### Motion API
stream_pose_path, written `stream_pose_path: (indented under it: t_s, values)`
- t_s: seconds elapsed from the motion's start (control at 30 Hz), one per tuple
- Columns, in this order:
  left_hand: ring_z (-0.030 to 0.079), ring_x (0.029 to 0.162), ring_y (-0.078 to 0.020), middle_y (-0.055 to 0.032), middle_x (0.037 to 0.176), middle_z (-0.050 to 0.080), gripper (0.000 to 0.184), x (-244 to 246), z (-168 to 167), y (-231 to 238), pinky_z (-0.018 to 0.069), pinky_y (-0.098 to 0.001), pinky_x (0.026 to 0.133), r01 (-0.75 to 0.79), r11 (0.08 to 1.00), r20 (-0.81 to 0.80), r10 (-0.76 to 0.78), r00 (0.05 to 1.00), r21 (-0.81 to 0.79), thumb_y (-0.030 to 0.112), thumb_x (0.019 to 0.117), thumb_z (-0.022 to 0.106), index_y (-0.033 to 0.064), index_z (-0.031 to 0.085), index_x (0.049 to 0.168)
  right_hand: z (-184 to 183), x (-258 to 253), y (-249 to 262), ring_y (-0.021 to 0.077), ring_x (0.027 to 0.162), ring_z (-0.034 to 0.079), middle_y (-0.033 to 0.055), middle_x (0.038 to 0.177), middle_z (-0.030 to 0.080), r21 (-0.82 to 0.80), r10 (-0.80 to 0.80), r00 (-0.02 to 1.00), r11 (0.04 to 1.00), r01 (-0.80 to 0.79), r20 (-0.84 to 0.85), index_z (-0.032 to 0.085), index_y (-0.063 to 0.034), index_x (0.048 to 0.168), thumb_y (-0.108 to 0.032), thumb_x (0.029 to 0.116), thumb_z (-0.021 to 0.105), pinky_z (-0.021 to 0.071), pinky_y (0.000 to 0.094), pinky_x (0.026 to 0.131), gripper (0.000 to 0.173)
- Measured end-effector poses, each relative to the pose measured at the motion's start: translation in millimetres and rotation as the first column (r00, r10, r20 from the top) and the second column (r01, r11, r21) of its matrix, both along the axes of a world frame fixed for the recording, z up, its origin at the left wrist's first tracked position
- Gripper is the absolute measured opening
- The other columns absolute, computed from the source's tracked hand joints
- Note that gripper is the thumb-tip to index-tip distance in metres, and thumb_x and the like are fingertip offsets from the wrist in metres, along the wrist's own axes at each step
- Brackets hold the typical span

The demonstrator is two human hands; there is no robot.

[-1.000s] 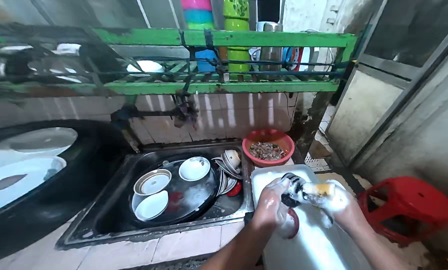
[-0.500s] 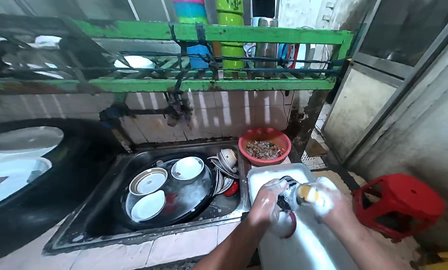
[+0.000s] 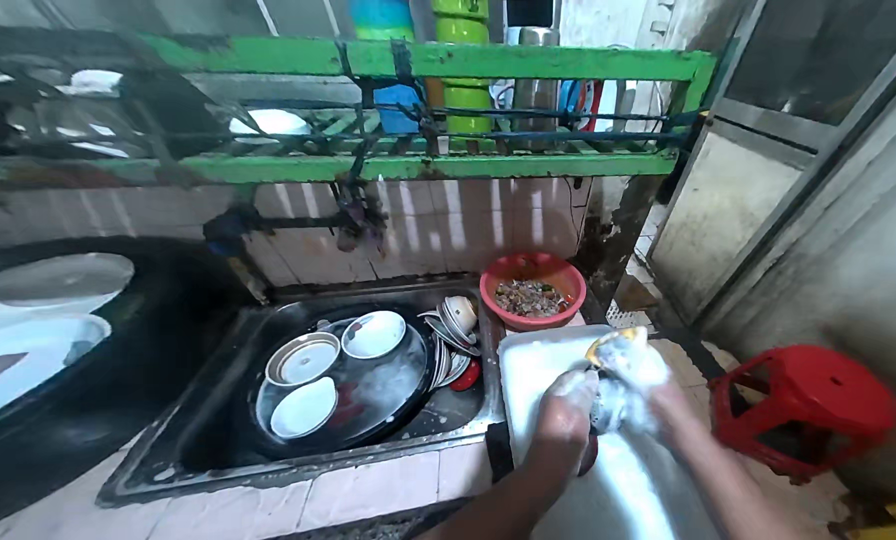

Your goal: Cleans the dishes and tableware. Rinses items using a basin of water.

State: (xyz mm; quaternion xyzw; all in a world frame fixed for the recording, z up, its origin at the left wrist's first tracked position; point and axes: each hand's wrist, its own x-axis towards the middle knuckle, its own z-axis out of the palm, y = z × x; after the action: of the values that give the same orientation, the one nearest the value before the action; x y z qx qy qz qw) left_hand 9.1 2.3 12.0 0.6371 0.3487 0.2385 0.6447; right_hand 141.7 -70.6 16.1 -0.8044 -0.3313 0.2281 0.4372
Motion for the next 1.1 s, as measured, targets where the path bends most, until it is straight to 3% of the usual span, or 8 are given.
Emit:
stream_pose_path:
  t_s: [0.1, 0.23, 0.37, 0.53, 0.7, 0.8, 0.93, 1.1]
  values:
    - [0.064, 0.107, -0.0174, -0.0139, 0.115, 0.069, 0.030, -3, 0, 7, 0.0519, -0.0377, 0.096, -0.034, 0.999, 0.103, 0.030, 0.994, 0.031, 0.020, 0.1065, 0.051, -0.0010, 0.068, 0.121, 4, 2, -8, 0.0070, 0.081, 0.064, 0.0053, 0.095, 0.067, 0.191, -0.110, 0.970, 0.970, 0.153, -0.218, 0.060, -0.0007, 0.122, -0.009, 0.1042, 0.054, 0.0563, 0.0252, 0.073, 0.020]
    - [0.066, 0.105, -0.0208, -0.0086, 0.121, 0.066, 0.051, 8, -20, 27, 0.0583, -0.0438, 0.085, 0.062, 0.919, 0.272, 0.050, 0.961, -0.390, 0.046, 0.1118, 0.025, 0.0161, 0.053, 0.141, 25, -27, -1, 0.0223, 0.087, 0.072, 0.0126, 0.100, 0.074, 0.243, -0.053, 0.933, 0.969, -0.038, 0.356, 0.068, -0.0005, 0.119, -0.019, 0.0875, 0.076, 0.0606, 0.0477, 0.080, 0.038]
    - [0.066, 0.102, -0.0356, -0.0181, 0.120, 0.061, 0.048, 9, -22, 31, 0.0582, -0.0554, 0.077, 0.105, 0.657, 0.323, 0.221, 0.920, -0.747, 0.050, 0.1082, 0.037, 0.0166, 0.046, 0.142, 24, -18, 0, 0.0254, 0.102, 0.068, 0.0182, 0.112, 0.070, 0.014, -0.035, 0.994, 0.999, 0.033, 0.108, 0.059, 0.0013, 0.134, -0.025, 0.0958, 0.072, 0.0546, 0.0474, 0.093, 0.048]
    - [0.057, 0.129, -0.0222, -0.0087, 0.152, 0.050, 0.057, -3, -34, 50, 0.0516, -0.0462, 0.103, 0.078, 0.991, 0.203, -0.054, 0.978, -0.109, 0.032, 0.1030, 0.058, 0.0154, 0.043, 0.156, 8, 26, -1, 0.0226, 0.108, 0.064, 0.0174, 0.119, 0.065, -0.211, 0.042, 0.996, 0.976, -0.057, -0.078, 0.056, 0.0002, 0.135, -0.013, 0.0968, 0.064, 0.0531, 0.0416, 0.095, 0.041]
    - [0.043, 0.145, -0.0221, -0.0122, 0.155, 0.049, 0.041, 13, -26, 17, 0.0316, -0.0411, 0.122, 0.196, 0.899, 0.027, -0.224, 0.974, 0.391, 0.013, 0.1051, 0.047, 0.0032, 0.059, 0.143, 20, 2, 11, 0.0358, 0.113, 0.063, 0.0250, 0.121, 0.065, -0.386, 0.056, 0.998, 0.921, -0.059, -0.020, 0.061, 0.0004, 0.133, -0.018, 0.1063, 0.053, 0.0472, 0.0549, 0.100, 0.033]
    - [0.060, 0.122, -0.0239, -0.0183, 0.130, 0.064, 0.037, 16, -23, 18, 0.0462, -0.0416, 0.108, 0.048, 0.992, 0.031, -0.052, 0.998, 0.120, 0.013, 0.1104, 0.037, -0.0024, 0.061, 0.134, 19, -34, 5, 0.0357, 0.106, 0.066, 0.0246, 0.114, 0.068, -0.205, 0.091, 0.987, 0.977, -0.063, 0.129, 0.062, 0.0051, 0.128, -0.014, 0.1007, 0.060, 0.0513, 0.0539, 0.096, 0.033]
    - [0.064, 0.083, -0.0147, -0.0087, 0.094, 0.066, 0.031, 8, -4, 43, 0.0552, -0.0332, 0.077, 0.261, 0.896, 0.052, -0.260, 0.964, -0.358, 0.021, 0.1100, 0.040, 0.0013, 0.064, 0.113, -10, -49, -17, 0.0398, 0.105, 0.071, 0.0250, 0.109, 0.071, -0.039, 0.287, 0.748, 0.943, -0.331, 0.598, 0.069, 0.0072, 0.112, -0.017, 0.0912, 0.066, 0.0581, 0.0555, 0.090, 0.032]
    - [0.051, 0.136, -0.0263, -0.0170, 0.146, 0.055, 0.037, 24, -19, 22, 0.0413, -0.0437, 0.114, 0.144, 0.943, 0.089, -0.178, 0.980, 0.302, 0.020, 0.1028, 0.055, -0.0011, 0.065, 0.132, -10, -26, -2, 0.0147, 0.085, 0.066, 0.0107, 0.098, 0.068, 0.133, -0.122, 0.967, 0.979, 0.154, -0.225, 0.059, 0.0002, 0.128, -0.017, 0.1048, 0.054, 0.0576, 0.0347, 0.078, 0.029]
